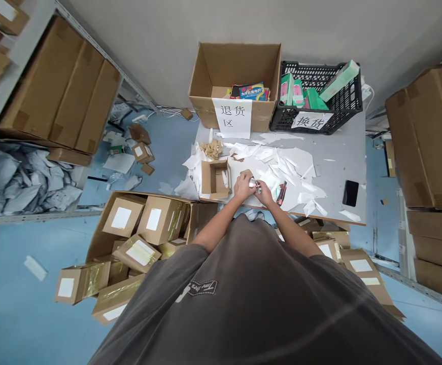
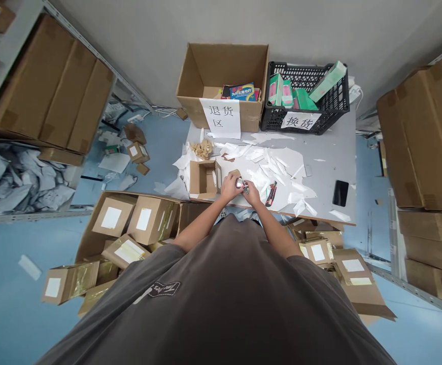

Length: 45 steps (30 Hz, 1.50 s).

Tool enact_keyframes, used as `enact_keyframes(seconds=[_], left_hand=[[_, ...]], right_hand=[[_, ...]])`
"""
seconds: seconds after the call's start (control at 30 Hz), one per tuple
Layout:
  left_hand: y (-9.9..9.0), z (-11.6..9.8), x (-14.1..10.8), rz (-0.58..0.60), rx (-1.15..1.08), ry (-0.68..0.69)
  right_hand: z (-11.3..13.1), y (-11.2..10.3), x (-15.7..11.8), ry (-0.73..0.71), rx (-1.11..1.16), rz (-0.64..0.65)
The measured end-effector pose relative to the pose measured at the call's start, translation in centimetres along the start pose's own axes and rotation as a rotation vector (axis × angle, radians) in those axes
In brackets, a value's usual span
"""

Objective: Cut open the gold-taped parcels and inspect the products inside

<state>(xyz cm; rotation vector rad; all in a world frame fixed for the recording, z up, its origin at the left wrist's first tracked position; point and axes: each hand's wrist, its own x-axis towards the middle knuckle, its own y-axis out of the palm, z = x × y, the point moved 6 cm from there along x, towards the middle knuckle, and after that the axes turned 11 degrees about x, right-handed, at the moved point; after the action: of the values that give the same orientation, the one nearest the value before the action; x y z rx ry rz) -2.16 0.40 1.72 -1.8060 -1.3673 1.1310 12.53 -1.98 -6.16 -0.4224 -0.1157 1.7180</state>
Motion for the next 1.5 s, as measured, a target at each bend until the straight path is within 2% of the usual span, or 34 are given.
enact_keyframes(seconds=[0.07,0.17,0.23,0.3,0.33,0.4,0.47,0.53,0.67,0.73,0.93,1.17,1.4,1.5], left_hand=[[0.1,-0.1,-0.2,0.013,-0.003,0.022],[-0.4,1.0,-0.3,-0.049,-0.056,0.019],[-0.4,2.8,0.0,-0.069,-0.091,-0.123],[0.6,4.3,0.5,0.032,-0.147,-0.267],[1.3,4.6,0.9,0.102,-0.204,-0.29],[2.0,4.3,1.6,0.165,-0.364,-0.238],[1.7,3.8,1.9,0.107,-0.502,-0.133],[1.0,3.7,1.6,0.049,-0.55,-0.012],[0.5,3.5,0.1,0.117,-0.434,0.257],[0.8,3.5,-0.3,0.162,-0.345,0.315],[1.9,3.3,0.0,0.172,-0.295,0.345],[1.9,3.3,-0.6,0.165,-0.276,0.327],[2.3,3.0,-0.3,0.168,-0.201,0.327],[2.5,3.2,-0.7,0.188,-0.188,0.374]], right_hand=[[-0.2,-0.3,-0.4,0.003,0.001,-0.036],[-0.8,-0.6,-0.7,0.034,0.013,-0.046],[-1.2,-0.6,-0.8,0.054,0.012,-0.028],[-1.3,-0.5,-0.8,0.052,0.012,-0.008],[-1.3,-0.5,-0.8,0.047,0.017,-0.001],[-1.3,-0.4,-0.7,0.049,0.033,0.009],[-1.2,-0.5,-0.8,0.062,0.049,0.014],[-1.0,-0.8,-0.9,0.067,0.07,0.022],[-0.2,-1.5,-1.4,0.03,0.141,0.034],[0.1,-1.7,-1.6,0.005,0.162,0.044],[-0.1,-1.7,-1.1,0.004,0.163,0.089],[-0.6,-1.7,-0.9,0.01,0.205,0.151],[-1.0,-1.5,-0.7,-0.001,0.22,0.14],[-1.7,-1.6,-0.4,0.004,0.225,0.142]])
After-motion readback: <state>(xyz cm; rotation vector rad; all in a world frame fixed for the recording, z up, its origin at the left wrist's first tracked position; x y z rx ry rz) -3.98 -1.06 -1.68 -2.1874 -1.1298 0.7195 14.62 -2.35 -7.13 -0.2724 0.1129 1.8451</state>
